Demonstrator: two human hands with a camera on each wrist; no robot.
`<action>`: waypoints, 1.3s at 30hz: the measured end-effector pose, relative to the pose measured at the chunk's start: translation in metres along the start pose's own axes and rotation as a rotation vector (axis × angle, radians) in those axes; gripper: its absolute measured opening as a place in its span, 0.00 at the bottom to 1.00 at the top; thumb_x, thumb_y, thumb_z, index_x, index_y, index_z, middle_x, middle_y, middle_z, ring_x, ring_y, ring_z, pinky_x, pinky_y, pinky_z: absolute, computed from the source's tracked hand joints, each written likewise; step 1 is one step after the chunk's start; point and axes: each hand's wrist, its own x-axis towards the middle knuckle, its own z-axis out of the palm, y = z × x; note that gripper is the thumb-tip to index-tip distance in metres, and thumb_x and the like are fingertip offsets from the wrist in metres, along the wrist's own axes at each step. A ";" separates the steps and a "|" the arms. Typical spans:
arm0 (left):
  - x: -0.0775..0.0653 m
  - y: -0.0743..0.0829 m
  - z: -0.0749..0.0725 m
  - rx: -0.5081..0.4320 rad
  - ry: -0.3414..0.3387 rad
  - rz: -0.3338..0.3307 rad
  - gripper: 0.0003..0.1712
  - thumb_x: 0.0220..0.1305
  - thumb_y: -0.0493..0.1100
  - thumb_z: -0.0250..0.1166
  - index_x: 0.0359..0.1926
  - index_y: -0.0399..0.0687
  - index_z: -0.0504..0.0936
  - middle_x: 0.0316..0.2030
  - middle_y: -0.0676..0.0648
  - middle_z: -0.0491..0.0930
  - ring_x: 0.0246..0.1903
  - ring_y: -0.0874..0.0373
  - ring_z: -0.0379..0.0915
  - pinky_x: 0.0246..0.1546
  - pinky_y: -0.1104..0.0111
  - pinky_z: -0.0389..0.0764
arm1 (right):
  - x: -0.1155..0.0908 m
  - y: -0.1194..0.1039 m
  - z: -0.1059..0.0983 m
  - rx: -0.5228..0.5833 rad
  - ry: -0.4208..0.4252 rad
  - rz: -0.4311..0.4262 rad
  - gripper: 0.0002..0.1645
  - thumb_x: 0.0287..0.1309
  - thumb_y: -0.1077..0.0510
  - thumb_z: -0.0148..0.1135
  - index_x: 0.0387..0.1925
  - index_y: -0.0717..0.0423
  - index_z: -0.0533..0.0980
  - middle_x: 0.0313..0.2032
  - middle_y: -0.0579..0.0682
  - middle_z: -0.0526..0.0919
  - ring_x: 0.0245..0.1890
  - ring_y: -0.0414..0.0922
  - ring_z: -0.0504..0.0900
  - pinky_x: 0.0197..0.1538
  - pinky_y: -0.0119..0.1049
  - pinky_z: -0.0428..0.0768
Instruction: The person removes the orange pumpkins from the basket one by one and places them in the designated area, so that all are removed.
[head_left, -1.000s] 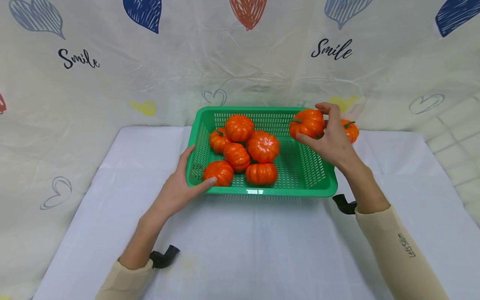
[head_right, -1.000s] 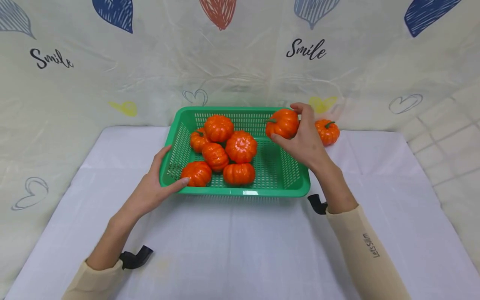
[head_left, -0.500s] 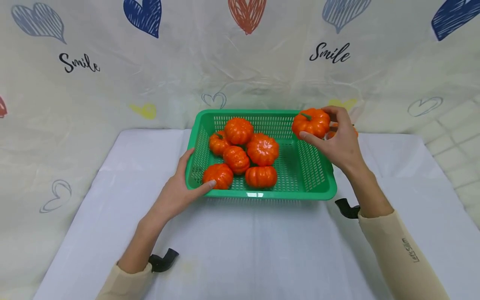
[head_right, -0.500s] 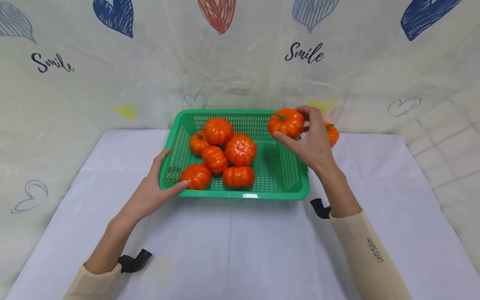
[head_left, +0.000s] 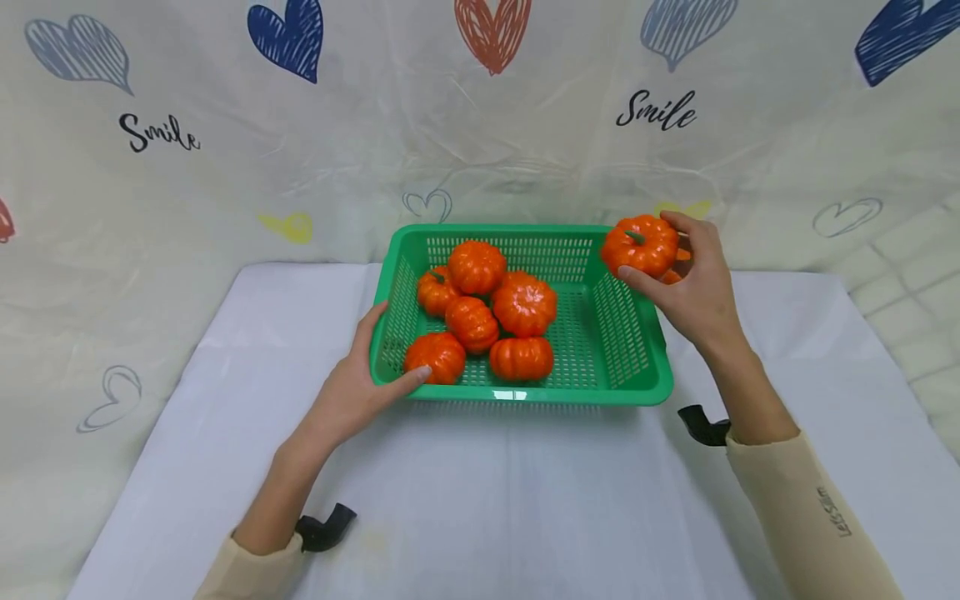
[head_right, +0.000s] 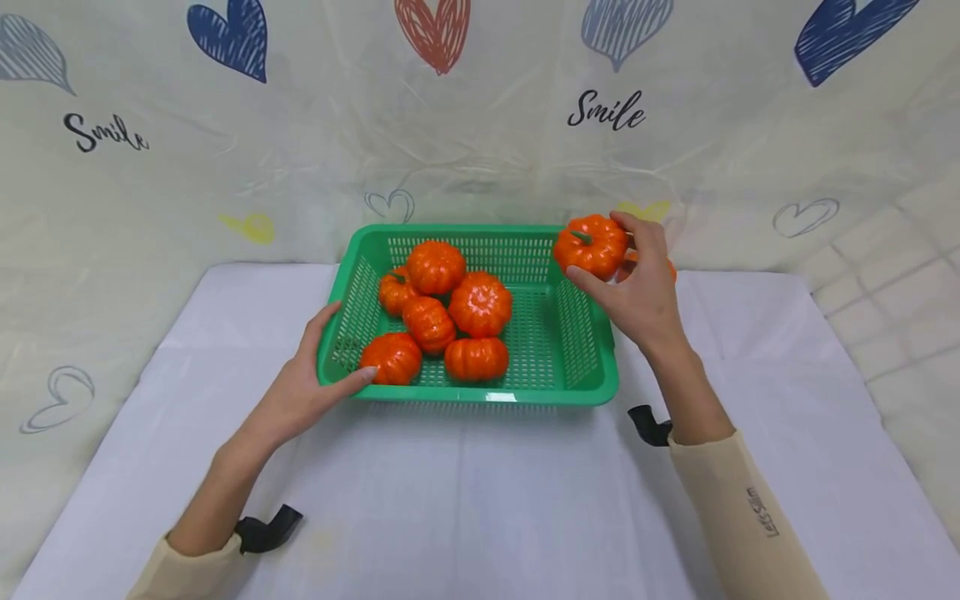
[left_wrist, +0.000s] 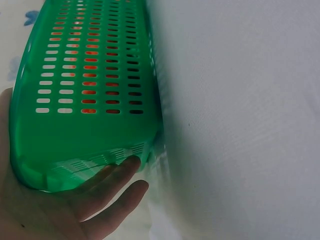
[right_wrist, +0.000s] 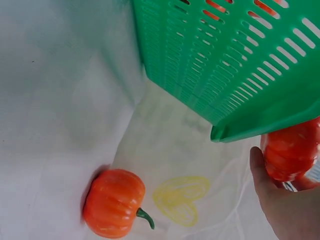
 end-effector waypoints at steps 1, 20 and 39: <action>0.000 0.000 0.000 -0.001 -0.001 0.000 0.62 0.60 0.75 0.67 0.82 0.79 0.36 0.76 0.36 0.65 0.67 0.34 0.72 0.61 0.37 0.76 | 0.000 0.001 -0.001 0.007 0.004 0.006 0.49 0.58 0.54 0.77 0.76 0.50 0.63 0.69 0.50 0.65 0.61 0.41 0.70 0.55 0.20 0.75; -0.003 -0.005 0.004 -0.002 -0.010 -0.009 0.62 0.60 0.76 0.67 0.82 0.81 0.35 0.77 0.37 0.64 0.68 0.35 0.71 0.61 0.37 0.76 | -0.011 0.023 -0.016 -0.030 0.061 0.032 0.47 0.60 0.52 0.76 0.77 0.50 0.64 0.70 0.53 0.67 0.58 0.33 0.67 0.54 0.24 0.70; -0.001 -0.001 0.001 0.008 0.008 0.005 0.62 0.60 0.75 0.67 0.82 0.78 0.36 0.77 0.37 0.64 0.67 0.35 0.72 0.61 0.38 0.77 | -0.013 0.045 -0.047 -0.135 0.088 0.121 0.47 0.65 0.48 0.72 0.80 0.45 0.60 0.75 0.54 0.67 0.60 0.30 0.64 0.53 0.17 0.68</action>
